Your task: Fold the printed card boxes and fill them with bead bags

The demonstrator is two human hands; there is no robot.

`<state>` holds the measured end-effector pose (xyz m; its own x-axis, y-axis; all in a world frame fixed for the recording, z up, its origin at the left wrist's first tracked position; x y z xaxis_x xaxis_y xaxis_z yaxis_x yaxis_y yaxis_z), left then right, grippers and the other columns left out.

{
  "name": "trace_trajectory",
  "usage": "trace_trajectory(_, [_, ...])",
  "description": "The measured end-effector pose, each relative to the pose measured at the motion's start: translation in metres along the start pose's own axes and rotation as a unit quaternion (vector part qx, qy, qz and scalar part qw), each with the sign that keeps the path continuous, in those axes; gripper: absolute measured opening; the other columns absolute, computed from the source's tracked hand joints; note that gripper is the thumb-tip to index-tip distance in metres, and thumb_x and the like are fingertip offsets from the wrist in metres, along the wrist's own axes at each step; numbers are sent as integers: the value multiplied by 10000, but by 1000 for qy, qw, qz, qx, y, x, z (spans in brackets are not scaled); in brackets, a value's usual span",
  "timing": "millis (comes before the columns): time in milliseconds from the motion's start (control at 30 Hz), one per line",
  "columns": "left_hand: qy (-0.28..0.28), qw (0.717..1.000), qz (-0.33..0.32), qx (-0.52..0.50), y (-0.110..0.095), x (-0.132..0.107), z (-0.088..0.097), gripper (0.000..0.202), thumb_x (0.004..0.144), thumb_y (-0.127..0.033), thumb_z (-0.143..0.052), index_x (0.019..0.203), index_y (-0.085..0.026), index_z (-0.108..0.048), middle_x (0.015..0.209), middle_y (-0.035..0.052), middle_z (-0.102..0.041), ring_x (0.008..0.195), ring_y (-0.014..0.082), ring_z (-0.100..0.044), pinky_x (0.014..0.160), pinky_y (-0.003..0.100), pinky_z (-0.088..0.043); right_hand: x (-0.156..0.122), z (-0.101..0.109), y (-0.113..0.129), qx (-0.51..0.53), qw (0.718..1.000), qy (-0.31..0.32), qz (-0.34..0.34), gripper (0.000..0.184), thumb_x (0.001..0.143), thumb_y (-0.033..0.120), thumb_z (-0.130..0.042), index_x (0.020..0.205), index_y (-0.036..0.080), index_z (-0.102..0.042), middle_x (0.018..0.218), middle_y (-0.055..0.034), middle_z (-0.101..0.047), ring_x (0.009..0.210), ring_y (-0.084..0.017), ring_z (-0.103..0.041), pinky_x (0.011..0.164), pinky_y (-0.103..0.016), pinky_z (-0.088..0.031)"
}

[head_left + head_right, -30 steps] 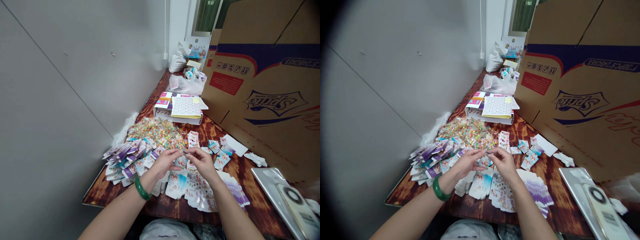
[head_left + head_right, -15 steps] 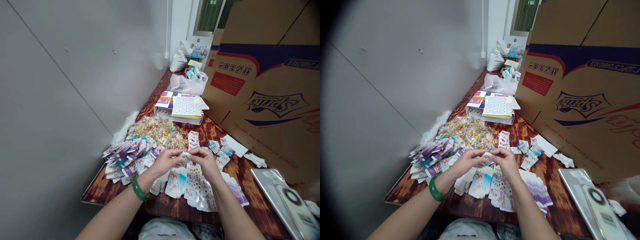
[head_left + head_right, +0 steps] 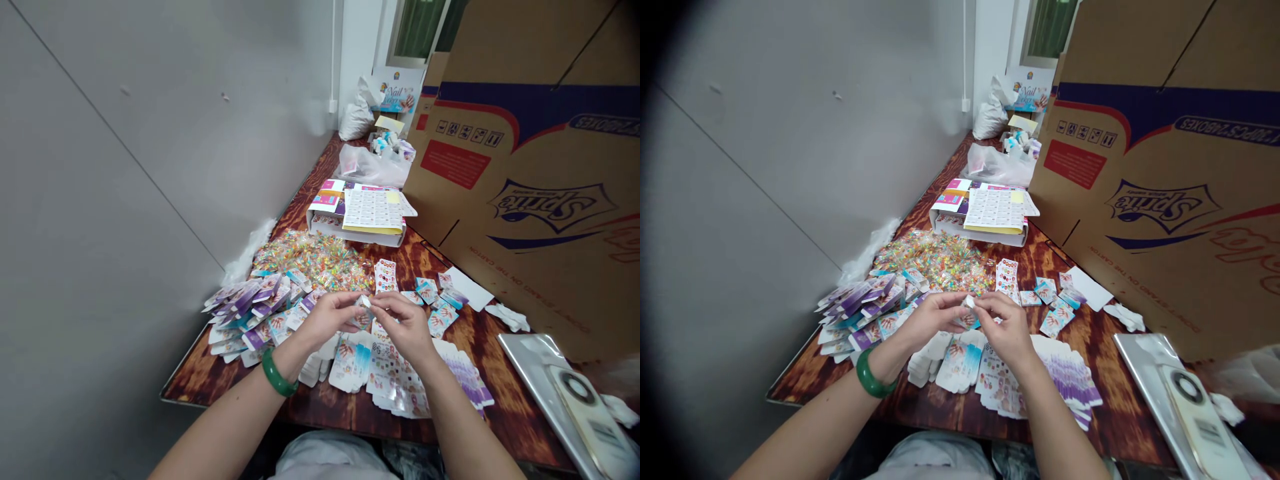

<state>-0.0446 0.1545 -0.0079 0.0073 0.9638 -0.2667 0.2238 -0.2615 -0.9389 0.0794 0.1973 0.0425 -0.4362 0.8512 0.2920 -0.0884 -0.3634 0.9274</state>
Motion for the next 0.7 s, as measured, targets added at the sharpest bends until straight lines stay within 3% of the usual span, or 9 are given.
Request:
trace_trajectory(133, [18,999,-6,33,-2,0,-3,372,660,-249,-707,1026,-196,-667,960,61,-672,816,176,-628,680,276,-506,2,-1,-11,85,991,27,-101,144,668,327,-692,667,192,-643,706,-30,-613,558,-135,-534,465,-254,-441])
trace_trajectory(200, [27,999,-11,41,-4,1,-4,366,663,-257,-708,1022,-198,-668,953,57,-674,803,171,-629,683,274,-502,4,-1,-12,86,990,32,-108,142,657,313,-698,663,187,-633,703,-27,-611,545,-125,-519,470,-250,-430])
trace_trajectory(367, [15,999,1,28,-3,1,-3,360,662,-273,-713,1011,-196,-671,904,47,-668,774,158,-624,652,258,-506,5,2,1,-20,1000,13,-1,94,727,262,-622,658,198,-617,705,-39,-603,666,-167,-558,566,-279,-449])
trace_trajectory(500, [7,1000,21,-17,1,-1,-2,414,643,-299,-732,1034,-183,-660,924,61,-652,735,151,-620,622,271,-530,-2,-5,14,-97,992,39,75,101,792,245,-551,744,214,-635,811,-63,-621,772,-191,-580,621,-293,-465])
trace_trajectory(700, [7,999,25,-37,-3,-5,-3,440,660,-290,-722,1078,-180,-639,961,73,-645,711,136,-620,591,252,-547,-11,-5,11,-91,993,36,73,162,818,243,-551,941,236,-657,929,-74,-618,859,-196,-578,639,-285,-475])
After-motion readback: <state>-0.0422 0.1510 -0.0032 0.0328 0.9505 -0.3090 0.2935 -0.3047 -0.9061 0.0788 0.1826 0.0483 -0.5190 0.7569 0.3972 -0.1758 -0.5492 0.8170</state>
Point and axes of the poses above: each hand's wrist, its own x-axis towards the middle knuckle, its own z-axis out of the back of the hand, y = z × x, the point moved 8 cm from there along x, towards the middle knuckle
